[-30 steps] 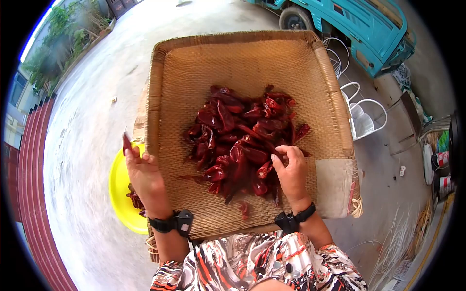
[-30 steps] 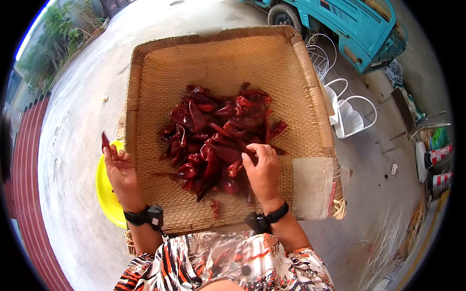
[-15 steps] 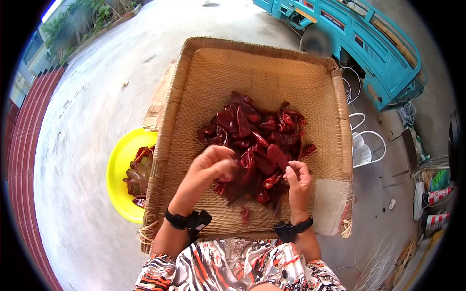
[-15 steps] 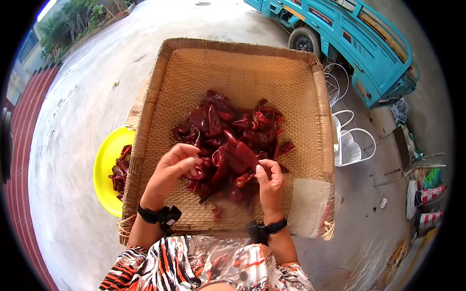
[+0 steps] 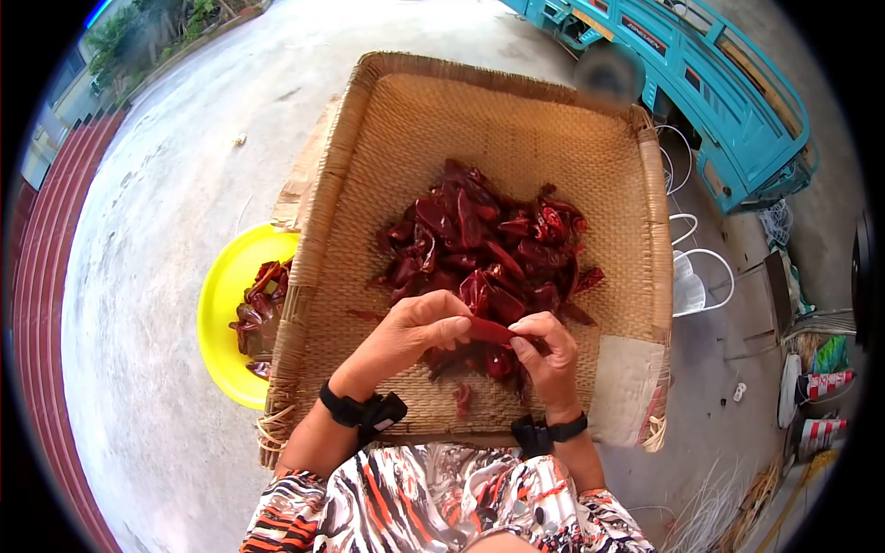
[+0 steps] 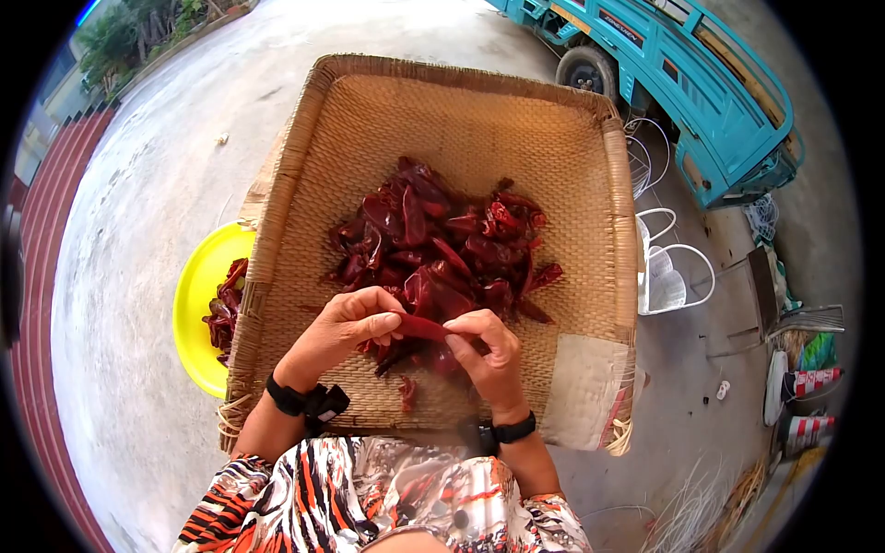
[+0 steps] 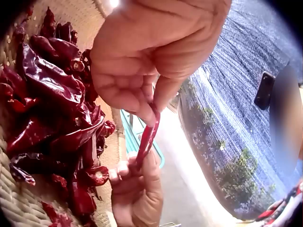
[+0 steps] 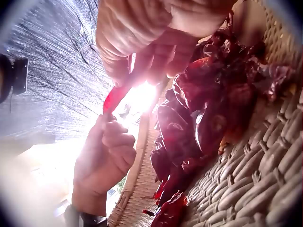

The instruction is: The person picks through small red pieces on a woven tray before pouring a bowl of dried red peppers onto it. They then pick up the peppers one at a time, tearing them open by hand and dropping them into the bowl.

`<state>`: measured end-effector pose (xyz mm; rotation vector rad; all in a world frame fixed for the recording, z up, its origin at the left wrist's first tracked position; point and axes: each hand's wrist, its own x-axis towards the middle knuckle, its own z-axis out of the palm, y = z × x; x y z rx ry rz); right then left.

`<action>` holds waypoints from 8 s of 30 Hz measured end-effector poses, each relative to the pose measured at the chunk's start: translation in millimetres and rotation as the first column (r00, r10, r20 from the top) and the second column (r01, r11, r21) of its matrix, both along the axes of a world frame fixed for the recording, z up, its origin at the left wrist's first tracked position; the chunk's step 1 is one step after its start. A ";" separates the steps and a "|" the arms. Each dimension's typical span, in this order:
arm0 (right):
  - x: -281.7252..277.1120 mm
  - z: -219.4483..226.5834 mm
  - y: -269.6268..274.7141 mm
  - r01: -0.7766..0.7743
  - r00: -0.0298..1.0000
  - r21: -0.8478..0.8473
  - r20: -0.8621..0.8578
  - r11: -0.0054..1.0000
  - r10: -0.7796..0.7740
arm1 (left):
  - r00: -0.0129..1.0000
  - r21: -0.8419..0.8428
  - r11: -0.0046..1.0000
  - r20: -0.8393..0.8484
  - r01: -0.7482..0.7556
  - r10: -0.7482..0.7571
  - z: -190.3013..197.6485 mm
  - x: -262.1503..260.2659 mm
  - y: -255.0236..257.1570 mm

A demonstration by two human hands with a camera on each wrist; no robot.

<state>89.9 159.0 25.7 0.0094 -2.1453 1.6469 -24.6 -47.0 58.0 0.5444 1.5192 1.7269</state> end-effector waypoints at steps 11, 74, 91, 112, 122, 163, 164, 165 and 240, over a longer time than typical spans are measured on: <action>-0.7 -15.2 14.0 0.329 0.943 -0.313 0.056 0.891 -0.329 | 0.970 0.856 0.470 0.243 -0.216 0.002 1.5 -29.1 -30.6; 4.1 11.6 1.2 0.187 0.929 -0.069 0.338 0.980 -0.153 | 0.672 0.672 0.072 0.740 -0.737 -0.025 -9.1 -46.4 -66.4; -20.2 23.0 -39.9 -0.157 0.967 -0.079 0.190 0.984 0.170 | 0.985 0.032 0.994 0.135 0.101 -0.104 -3.7 1.2 -11.5; -2.1 7.5 -12.9 -0.104 0.866 0.518 0.468 0.849 -0.179 | 0.385 0.402 0.113 0.702 -0.909 0.599 -23.7 -48.3 -93.3; 2.0 11.2 -3.7 -0.031 0.852 -0.012 0.523 0.999 0.032 | 0.856 0.151 0.846 0.183 -0.511 0.484 2.1 -23.0 -45.3; -9.6 15.9 -39.0 -0.078 0.934 -0.489 0.269 0.869 0.235 | 0.980 0.147 0.985 0.191 -0.092 0.063 -0.1 -3.5 -25.0; -11.1 18.4 -40.4 -0.064 0.955 -0.479 0.224 0.875 0.193 | 0.952 0.207 0.960 0.279 -0.187 0.125 1.6 -4.7 -24.8; -12.6 19.6 -41.1 -0.050 0.972 -0.470 0.178 0.881 0.151 | 0.912 0.256 0.924 0.368 -0.285 0.179 3.4 -5.7 -25.0; -21.4 18.1 -43.1 -0.146 0.884 -0.536 0.307 0.832 0.353 | 0.987 -0.104 0.991 -0.123 0.086 -0.099 -3.9 3.7 -24.4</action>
